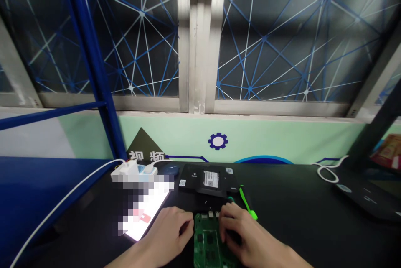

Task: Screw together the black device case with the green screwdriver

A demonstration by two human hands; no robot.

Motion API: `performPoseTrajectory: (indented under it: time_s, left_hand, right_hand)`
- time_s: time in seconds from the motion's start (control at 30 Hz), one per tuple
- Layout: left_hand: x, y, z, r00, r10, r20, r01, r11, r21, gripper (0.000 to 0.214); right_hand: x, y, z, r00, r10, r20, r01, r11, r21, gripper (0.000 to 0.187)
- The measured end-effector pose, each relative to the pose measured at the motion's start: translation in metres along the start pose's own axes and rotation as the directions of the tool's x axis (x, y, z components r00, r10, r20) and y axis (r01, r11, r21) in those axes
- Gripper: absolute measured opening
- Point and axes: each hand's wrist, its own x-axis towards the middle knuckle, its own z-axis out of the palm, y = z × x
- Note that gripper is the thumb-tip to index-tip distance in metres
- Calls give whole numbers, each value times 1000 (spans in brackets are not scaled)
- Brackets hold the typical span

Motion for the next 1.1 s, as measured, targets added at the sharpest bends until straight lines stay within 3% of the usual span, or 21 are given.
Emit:
performPoseTrajectory:
  time_s: [0.53, 0.7, 0.93, 1.1]
  left_hand:
    - [0, -2, 3, 1000, -10, -3, 10, 1000, 11, 36]
    - [1, -1, 2, 1000, -10, 5, 10, 1000, 20, 37]
    - [0, -2, 2, 1000, -3, 11, 3, 1000, 18, 38]
    - [1, -1, 1, 1000, 5, 0, -5, 1000, 8, 38]
  right_hand:
    - [0, 0, -4, 1000, 7, -24, -7, 1000, -26, 27]
    - [0, 0, -5, 995, -14, -99, 10, 999, -39, 27]
    - [8, 8, -16, 966, -18, -257, -38, 976, -214, 42]
    - [20, 19, -21, 972, 55, -230, -118, 955, -273, 63]
